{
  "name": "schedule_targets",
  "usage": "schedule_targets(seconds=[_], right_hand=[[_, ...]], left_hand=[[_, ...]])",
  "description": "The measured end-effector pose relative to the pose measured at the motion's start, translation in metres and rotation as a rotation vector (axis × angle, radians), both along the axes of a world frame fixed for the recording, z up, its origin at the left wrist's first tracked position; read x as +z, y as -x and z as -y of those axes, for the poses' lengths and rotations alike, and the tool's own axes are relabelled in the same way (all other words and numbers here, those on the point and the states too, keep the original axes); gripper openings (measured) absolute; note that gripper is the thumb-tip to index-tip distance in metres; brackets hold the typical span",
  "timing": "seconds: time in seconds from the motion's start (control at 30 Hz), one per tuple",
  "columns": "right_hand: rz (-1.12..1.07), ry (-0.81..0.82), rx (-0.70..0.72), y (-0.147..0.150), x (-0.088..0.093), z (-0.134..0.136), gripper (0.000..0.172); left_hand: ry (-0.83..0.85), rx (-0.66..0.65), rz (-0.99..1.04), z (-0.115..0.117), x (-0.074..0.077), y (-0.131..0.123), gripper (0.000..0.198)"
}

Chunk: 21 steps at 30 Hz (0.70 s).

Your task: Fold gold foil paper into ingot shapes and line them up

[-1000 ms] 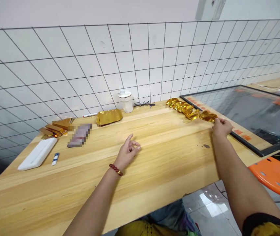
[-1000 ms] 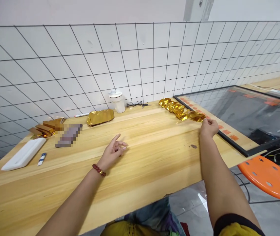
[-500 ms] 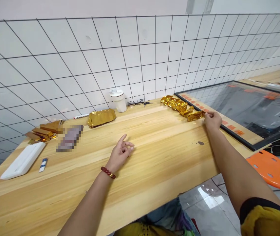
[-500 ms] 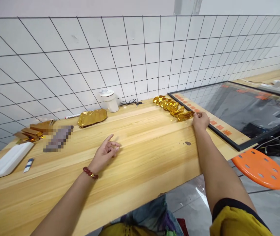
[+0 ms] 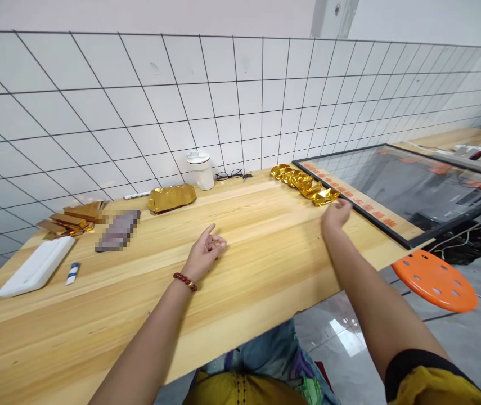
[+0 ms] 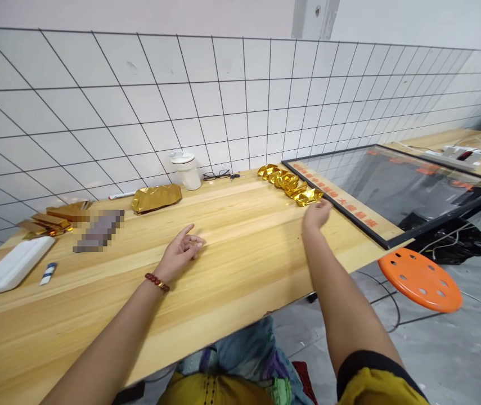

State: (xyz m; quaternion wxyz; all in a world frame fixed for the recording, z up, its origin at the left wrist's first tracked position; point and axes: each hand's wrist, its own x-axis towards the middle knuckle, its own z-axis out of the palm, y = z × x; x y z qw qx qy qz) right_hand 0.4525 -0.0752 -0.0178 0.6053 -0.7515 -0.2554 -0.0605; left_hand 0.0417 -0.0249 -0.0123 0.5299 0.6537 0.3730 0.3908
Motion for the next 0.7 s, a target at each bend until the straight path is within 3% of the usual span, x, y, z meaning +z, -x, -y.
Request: schedule_targets(seconds=[0.2,0.3,0.37,0.47,0.6,0.63,0.7], right_hand=[[-0.029,0.114,0.406,0.154,-0.017,-0.05,0.033],[-0.004,0.118,0.65,0.232,-0.015,-0.068,0.036],[0.035,0.117,0.815,0.265,-0.012,-0.072,0.038],[0.057,0.128,0.965,0.279,-0.011,-0.073,0.032],[0.009,0.143,1.053,0.268,-0.015,-0.071,0.037],[-0.007,0.14,1.058,0.267,-0.016,-0.071,0.035],[-0.067,0.123,1.06,0.266,-0.017,-0.071,0.034]], left_hand=[[-0.023,0.008,0.008,-0.001,-0.005,0.002,0.087],[-0.006,0.007,0.025,0.0,-0.006,0.003,0.084],[0.023,0.005,0.066,0.0,-0.009,0.003,0.08],[0.035,-0.003,0.098,-0.001,-0.016,0.001,0.072],[-0.01,-0.077,-0.019,-0.02,-0.018,0.015,0.053],[-0.082,-0.074,-0.112,-0.03,-0.014,0.023,0.045],[-0.342,0.075,-0.316,-0.058,-0.001,0.046,0.032]])
